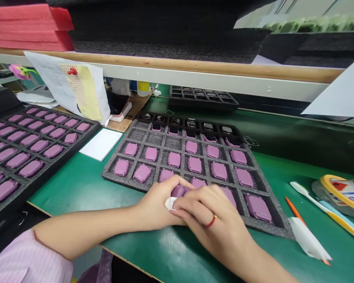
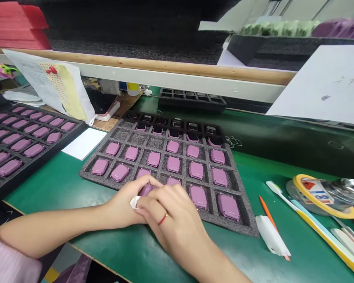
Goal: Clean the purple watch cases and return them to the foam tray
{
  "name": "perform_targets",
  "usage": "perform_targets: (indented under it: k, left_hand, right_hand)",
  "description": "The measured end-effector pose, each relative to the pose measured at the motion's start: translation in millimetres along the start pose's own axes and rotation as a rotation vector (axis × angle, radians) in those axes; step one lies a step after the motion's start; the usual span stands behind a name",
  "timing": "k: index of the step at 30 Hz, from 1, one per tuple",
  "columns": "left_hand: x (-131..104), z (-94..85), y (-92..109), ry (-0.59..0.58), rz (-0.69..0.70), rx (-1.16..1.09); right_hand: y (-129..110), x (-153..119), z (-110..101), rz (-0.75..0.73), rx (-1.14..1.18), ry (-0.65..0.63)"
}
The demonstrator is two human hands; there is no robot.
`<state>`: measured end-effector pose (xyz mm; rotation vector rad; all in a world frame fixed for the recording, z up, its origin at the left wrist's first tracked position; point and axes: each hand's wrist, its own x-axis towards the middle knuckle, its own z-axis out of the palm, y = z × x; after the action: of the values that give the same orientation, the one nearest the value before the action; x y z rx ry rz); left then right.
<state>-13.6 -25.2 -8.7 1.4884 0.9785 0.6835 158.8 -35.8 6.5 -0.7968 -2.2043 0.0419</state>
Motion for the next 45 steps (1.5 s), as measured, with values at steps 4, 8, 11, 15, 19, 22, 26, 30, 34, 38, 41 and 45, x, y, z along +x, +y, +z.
perform_targets:
  k: [4, 8, 11, 15, 19, 22, 26, 30, 34, 38, 41, 45]
  left_hand:
    - [0.6, -1.0, 2.2, 0.035, -0.035, 0.037]
    - [1.0, -0.8, 3.5, 0.025, 0.006, 0.031]
    - [1.6, -1.5, 4.0, 0.039, -0.043, 0.051]
    - [2.7, -3.8, 5.8, 0.001, -0.008, 0.042]
    - [1.8, -5.5, 9.9, 0.014, -0.093, 0.078]
    - [1.1, -6.3, 10.9, 0.0, -0.073, 0.089]
    - [2.5, -7.0, 9.0, -0.025, -0.023, 0.049]
    - [3.4, -6.6, 9.8, -0.02, -0.067, 0.065]
    - [2.6, -5.5, 12.7, -0.019, -0.062, 0.068]
    - [0.9, -4.3, 15.0, -0.01, -0.069, 0.111]
    - [-0.3, -4.2, 17.0, -0.024, -0.046, 0.11]
    - [0.5, -5.2, 17.6, -0.012, -0.079, 0.118]
  right_hand:
    - [4.8, -3.9, -4.6, 0.033, -0.028, 0.053]
    - [10.0, -5.3, -9.0, 0.006, 0.046, -0.037]
    - [11.7, -5.1, -10.5, 0.008, -0.01, 0.02]
    - [17.3, -5.3, -9.8, -0.029, 0.047, -0.044]
    - [28.3, -6.4, -11.0, 0.088, 0.011, 0.064]
    - [27.2, -6.8, -15.4, 0.162, 0.069, 0.042]
    - [19.5, -6.0, -21.8, 0.02, 0.063, -0.109]
    - [20.5, -5.3, -25.8, 0.017, -0.022, -0.102]
    - [22.8, -5.4, -26.5, 0.01, 0.0, -0.154]
    - [22.1, -5.6, -26.8, 0.029, -0.036, -0.111]
    - [20.9, -6.6, -27.2, 0.023, -0.006, -0.171]
    - [21.0, -7.9, -24.4, 0.048, -0.073, -0.078]
